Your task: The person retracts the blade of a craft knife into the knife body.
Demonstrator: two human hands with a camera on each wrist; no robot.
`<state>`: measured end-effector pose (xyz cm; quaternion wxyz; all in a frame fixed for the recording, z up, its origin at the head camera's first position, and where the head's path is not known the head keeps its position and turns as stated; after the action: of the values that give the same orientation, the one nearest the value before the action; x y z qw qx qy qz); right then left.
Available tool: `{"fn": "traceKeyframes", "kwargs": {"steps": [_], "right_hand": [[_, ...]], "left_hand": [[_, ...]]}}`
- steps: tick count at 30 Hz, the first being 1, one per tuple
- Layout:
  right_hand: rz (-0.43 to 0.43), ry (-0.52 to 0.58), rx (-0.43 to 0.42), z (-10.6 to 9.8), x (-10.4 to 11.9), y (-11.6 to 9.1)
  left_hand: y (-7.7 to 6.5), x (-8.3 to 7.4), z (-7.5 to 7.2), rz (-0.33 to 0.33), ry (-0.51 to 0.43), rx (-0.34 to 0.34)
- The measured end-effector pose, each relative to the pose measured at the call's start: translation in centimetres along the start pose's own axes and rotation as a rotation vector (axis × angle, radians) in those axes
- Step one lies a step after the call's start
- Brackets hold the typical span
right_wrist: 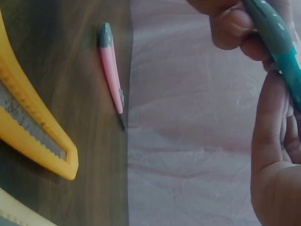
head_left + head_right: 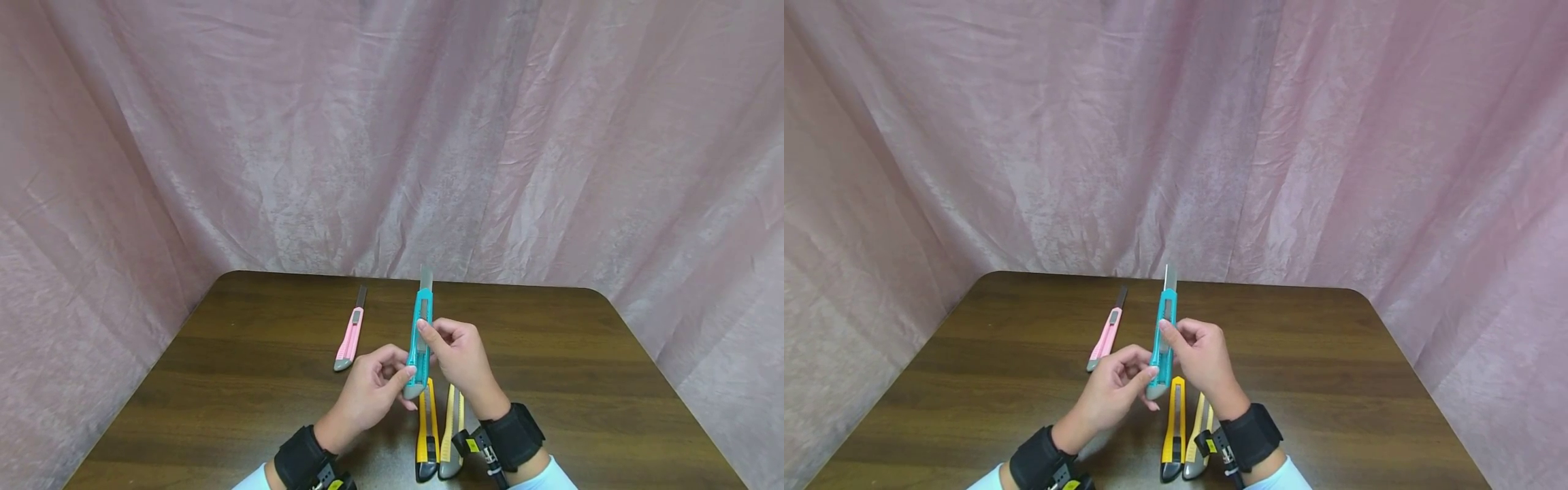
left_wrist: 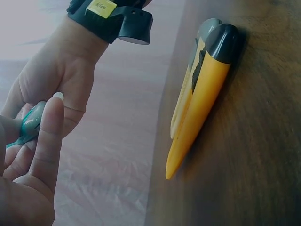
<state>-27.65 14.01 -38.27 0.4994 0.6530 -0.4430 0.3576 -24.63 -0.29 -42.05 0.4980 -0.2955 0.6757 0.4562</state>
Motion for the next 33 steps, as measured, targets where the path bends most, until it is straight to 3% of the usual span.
{"fn": "traceKeyframes", "kwargs": {"steps": [6,13,22,33], "right_hand": [[0.006,-0.022,0.026,0.04,-0.07,0.09],[-0.047,-0.024,0.038,0.14,0.3,0.04],[0.048,-0.045,0.061,0.13,-0.03,0.08],[-0.04,-0.053,0.077,0.27,0.2,0.17]], "left_hand": [[-0.11,0.52,-0.01,-0.044,0.014,0.004],[-0.01,0.31,-0.12,-0.027,0.017,-0.008],[0.03,0.34,-0.09,-0.027,0.007,-0.005],[0.23,-0.04,-0.12,0.021,-0.013,-0.015]]}}
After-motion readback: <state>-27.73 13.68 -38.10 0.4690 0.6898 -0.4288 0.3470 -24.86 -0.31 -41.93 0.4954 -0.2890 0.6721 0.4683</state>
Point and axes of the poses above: each hand's wrist, its own y-axis towards the middle knuckle, its own z-axis out of the palm, x = y × z, the point moved 8 cm from there along y, towards the middle knuckle, and after that the axes turned 1 degree about z, right-handed, at the moved point
